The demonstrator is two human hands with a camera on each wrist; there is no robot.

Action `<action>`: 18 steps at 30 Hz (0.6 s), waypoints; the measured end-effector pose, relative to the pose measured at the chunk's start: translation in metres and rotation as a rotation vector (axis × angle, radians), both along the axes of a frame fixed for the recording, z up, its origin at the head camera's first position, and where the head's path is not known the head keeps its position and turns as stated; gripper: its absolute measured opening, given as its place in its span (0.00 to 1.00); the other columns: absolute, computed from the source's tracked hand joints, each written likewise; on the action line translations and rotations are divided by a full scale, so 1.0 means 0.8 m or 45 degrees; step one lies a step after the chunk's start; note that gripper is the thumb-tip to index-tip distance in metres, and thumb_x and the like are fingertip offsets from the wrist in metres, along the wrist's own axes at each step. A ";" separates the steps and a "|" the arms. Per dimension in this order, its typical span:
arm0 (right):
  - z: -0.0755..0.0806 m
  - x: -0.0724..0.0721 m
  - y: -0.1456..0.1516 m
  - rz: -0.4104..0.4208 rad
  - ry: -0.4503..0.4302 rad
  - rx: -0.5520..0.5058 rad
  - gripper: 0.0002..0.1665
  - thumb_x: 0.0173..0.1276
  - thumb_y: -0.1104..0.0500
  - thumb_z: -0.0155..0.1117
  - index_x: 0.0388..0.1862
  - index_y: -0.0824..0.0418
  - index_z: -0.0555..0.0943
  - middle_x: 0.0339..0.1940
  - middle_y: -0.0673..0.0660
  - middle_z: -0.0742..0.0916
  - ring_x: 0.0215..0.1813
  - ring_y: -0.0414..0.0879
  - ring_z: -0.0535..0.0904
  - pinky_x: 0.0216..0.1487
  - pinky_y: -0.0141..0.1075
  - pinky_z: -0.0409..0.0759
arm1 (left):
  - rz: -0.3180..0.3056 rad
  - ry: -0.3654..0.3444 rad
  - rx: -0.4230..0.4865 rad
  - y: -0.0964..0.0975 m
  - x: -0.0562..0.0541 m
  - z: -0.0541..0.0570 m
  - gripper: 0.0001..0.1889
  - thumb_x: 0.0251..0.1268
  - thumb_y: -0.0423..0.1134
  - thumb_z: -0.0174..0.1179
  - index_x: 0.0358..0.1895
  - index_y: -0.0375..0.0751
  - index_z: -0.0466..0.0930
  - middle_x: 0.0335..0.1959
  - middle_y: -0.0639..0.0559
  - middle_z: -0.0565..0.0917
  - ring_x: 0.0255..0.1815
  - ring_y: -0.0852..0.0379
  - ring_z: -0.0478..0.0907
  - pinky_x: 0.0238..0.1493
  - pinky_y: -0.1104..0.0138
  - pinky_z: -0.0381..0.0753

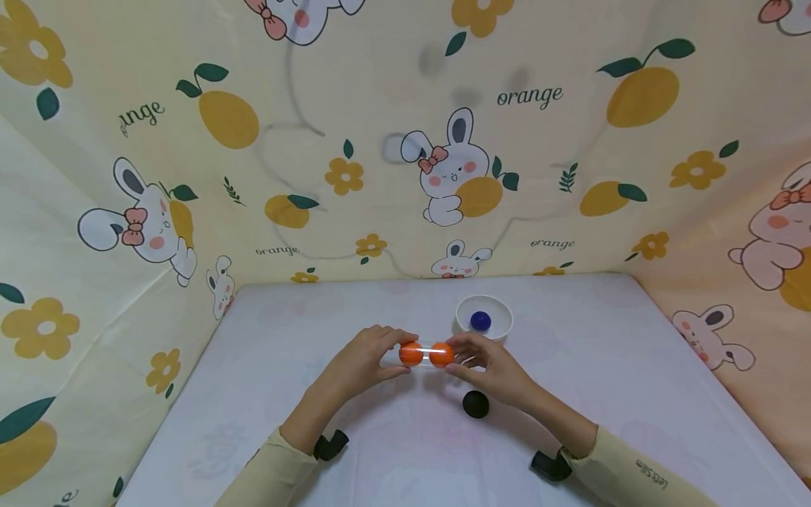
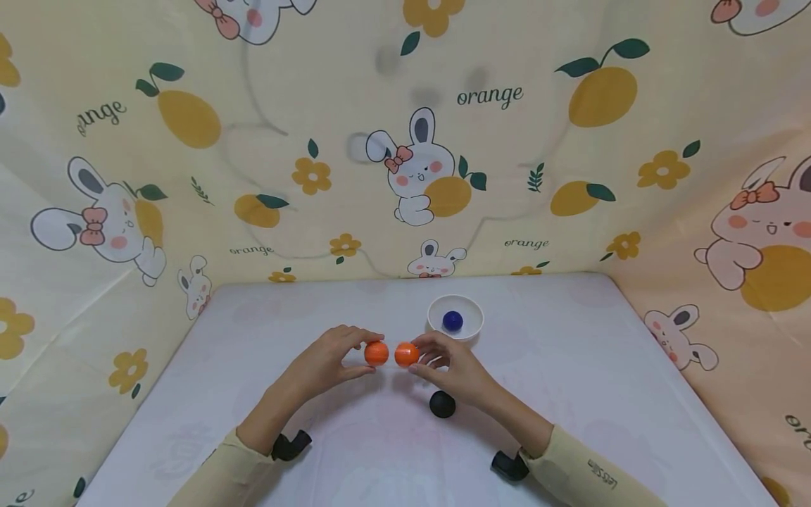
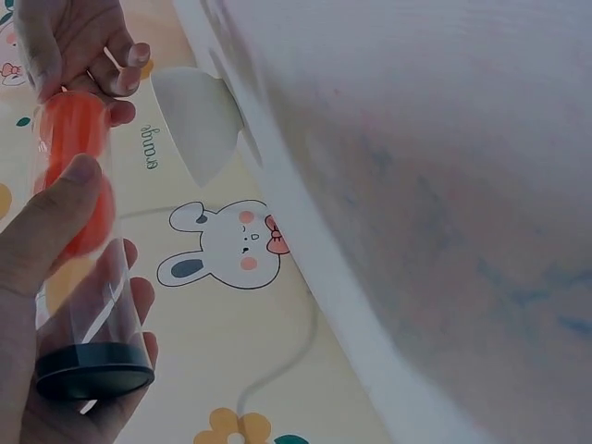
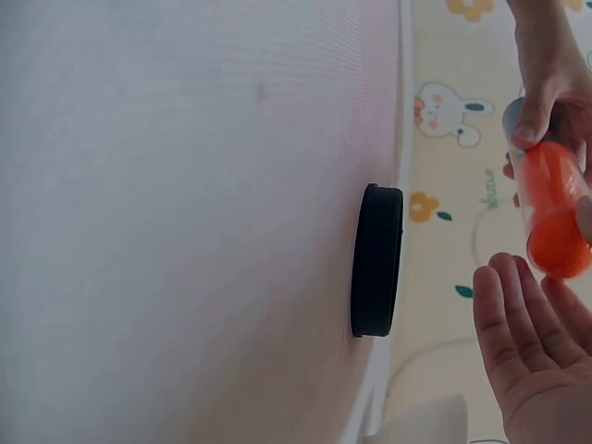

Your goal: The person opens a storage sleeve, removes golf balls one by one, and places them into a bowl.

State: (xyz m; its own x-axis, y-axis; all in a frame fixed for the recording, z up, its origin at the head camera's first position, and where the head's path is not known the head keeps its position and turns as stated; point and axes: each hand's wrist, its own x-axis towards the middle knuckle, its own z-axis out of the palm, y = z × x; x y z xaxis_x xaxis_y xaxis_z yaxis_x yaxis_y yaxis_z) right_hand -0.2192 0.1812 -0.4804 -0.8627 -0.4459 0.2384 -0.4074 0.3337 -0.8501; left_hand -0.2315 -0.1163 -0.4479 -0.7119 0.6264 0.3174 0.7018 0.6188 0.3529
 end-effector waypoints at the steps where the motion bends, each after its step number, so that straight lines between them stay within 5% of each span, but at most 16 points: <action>1: 0.000 0.000 0.000 0.001 -0.007 0.001 0.28 0.72 0.55 0.77 0.68 0.57 0.80 0.56 0.50 0.89 0.54 0.46 0.87 0.58 0.37 0.86 | -0.001 -0.006 0.001 0.000 0.000 0.000 0.31 0.61 0.41 0.82 0.67 0.51 0.82 0.55 0.54 0.89 0.56 0.52 0.83 0.62 0.53 0.84; 18: 0.003 -0.001 -0.002 -0.035 -0.082 0.049 0.28 0.71 0.52 0.79 0.67 0.55 0.82 0.55 0.50 0.88 0.53 0.46 0.86 0.58 0.34 0.85 | -0.009 -0.024 0.010 -0.003 -0.001 -0.007 0.29 0.65 0.45 0.78 0.68 0.53 0.81 0.53 0.51 0.89 0.54 0.54 0.83 0.60 0.56 0.85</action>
